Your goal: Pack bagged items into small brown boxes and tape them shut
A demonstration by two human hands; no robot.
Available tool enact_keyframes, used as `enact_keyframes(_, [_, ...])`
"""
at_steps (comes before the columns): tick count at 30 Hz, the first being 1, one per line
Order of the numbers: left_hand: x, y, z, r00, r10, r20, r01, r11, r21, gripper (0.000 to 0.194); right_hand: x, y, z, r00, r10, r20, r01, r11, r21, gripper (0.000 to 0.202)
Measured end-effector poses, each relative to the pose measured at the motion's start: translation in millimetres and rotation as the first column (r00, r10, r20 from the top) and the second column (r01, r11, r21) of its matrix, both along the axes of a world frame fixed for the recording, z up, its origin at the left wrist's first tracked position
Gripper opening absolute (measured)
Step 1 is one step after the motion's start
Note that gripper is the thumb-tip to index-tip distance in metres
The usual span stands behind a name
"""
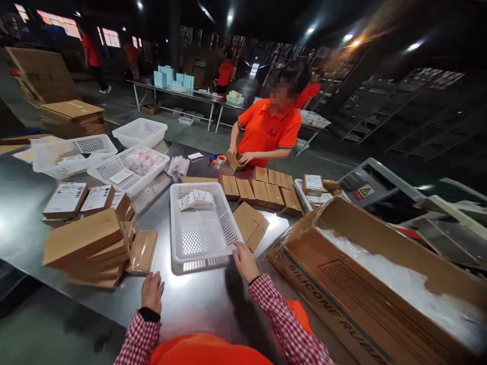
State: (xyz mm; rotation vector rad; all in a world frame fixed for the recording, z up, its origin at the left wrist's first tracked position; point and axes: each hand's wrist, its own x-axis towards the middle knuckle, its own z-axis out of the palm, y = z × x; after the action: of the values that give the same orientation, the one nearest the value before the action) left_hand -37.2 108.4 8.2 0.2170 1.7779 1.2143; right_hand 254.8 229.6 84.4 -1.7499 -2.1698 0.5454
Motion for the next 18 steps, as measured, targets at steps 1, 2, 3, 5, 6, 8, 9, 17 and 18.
enact_keyframes(1, [6.5,3.3,-0.1,1.0,-0.025,0.0,0.025,1.0,0.017,0.038,-12.6,20.1,2.1,0.999,0.028,-0.035,-0.03,0.998,-0.051,0.04])
enact_keyframes(2, [11.3,10.1,0.7,0.998,-0.056,-0.008,0.056,0.997,0.051,0.045,-25.0,39.9,2.8,0.997,0.044,-0.058,-0.05,0.994,-0.102,0.04])
enact_keyframes(3, [14.4,20.0,2.3,0.995,-0.096,-0.041,0.099,0.991,0.093,0.053,-37.1,59.1,2.3,0.996,0.054,-0.07,-0.064,0.988,-0.138,0.04])
enact_keyframes(5, [16.6,45.4,6.1,0.963,-0.19,-0.19,0.221,0.962,0.16,0.068,-59.8,95.6,-0.7,0.997,0.053,-0.062,-0.062,0.983,-0.17,0.042])
enact_keyframes(6, [16.4,58.6,7.3,0.934,-0.224,-0.279,0.279,0.944,0.178,0.073,-70.0,112.9,-2.4,0.998,0.052,-0.047,-0.059,0.985,-0.163,0.044])
enact_keyframes(8, [15.3,80.6,6.1,0.864,-0.259,-0.433,0.371,0.908,0.196,0.078,-87.3,146.2,-5.1,0.998,0.064,0.002,-0.063,0.989,-0.135,0.05])
enact_keyframes(9, [14.9,87.8,3.2,0.831,-0.271,-0.485,0.406,0.892,0.199,0.077,-94.1,162.5,-6.0,0.996,0.078,0.034,-0.073,0.99,-0.121,0.056])
enact_keyframes(17, [16.9,77.1,-31.7,0.81,-0.269,-0.521,0.412,0.894,0.177,0.073,-112.7,272.2,-17.1,0.946,0.232,0.227,-0.169,0.948,-0.268,0.11])
enact_keyframes(18, [17.1,75.2,-31.4,0.807,-0.277,-0.522,0.408,0.9,0.153,0.072,-111.9,279.0,-18.9,0.93,0.27,0.25,-0.198,0.94,-0.279,0.109])
